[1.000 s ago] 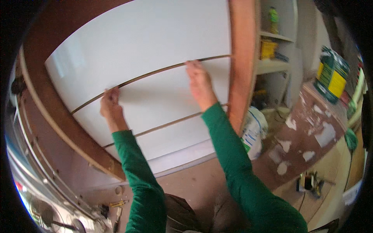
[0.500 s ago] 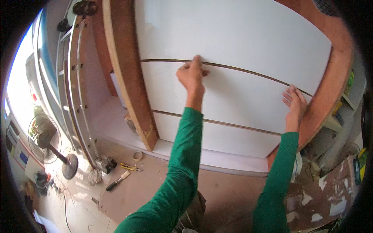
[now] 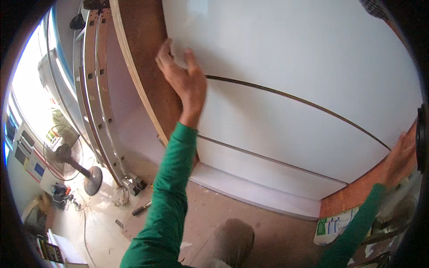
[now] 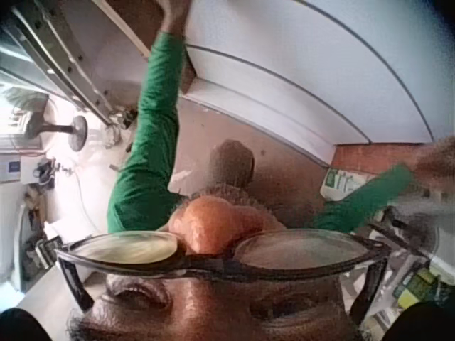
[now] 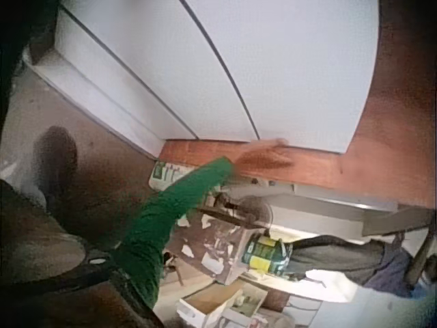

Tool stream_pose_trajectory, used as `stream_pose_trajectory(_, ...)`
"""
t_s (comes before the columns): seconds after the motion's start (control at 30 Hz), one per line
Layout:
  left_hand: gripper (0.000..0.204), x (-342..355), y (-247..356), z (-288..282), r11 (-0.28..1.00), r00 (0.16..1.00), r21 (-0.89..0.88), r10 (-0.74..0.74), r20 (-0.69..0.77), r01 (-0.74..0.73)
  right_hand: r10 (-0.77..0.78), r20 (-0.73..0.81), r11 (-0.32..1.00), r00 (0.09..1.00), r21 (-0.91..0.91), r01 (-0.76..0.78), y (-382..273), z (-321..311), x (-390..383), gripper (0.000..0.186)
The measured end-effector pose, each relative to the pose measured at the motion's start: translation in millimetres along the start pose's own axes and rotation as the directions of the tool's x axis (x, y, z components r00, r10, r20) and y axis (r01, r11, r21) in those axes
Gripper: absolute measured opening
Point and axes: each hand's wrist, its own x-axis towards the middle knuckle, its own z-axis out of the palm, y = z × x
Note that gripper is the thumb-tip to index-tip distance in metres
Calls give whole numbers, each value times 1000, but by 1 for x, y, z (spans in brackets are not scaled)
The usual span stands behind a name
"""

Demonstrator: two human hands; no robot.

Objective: The person slides drawers into a cabinet frame and pushes them in by hand.

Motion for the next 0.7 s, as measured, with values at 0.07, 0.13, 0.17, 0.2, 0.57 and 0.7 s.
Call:
stream_pose_trajectory(0.07, 46, 16, -15, 3, 996, 992, 48, -79, 102, 74, 37, -1, 999, 999, -36, -38, 10, -3, 28, 70)
stream_pose_trajectory(0.13, 50, 20, -21, -6, 981, 955, 44, -192, 226, 187, 100, -40, 994, 994, -38, -102, 14, 12, 30, 70)
stream_pose_trajectory(0.17, 51, 19, -21, -8, 965, 919, 28, -258, 298, 261, 134, -64, 990, 989, -34, -136, 15, 19, 30, 71)
stream_pose_trajectory(0.2, 50, 21, -23, -12, 982, 945, 16, -184, 270, 186, 158, -70, 987, 985, -17, -159, 13, 29, 25, 71)
stream_pose_trajectory(0.57, 43, 22, -7, -13, 944, 910, 235, -295, 290, 231, 286, -71, 956, 955, 86, -280, -6, 27, 27, 65)
stream_pose_trajectory(0.7, 57, 36, -7, -14, 964, 914, 103, -267, 305, 247, 316, -13, 942, 949, 121, -312, -36, 27, 36, 68)
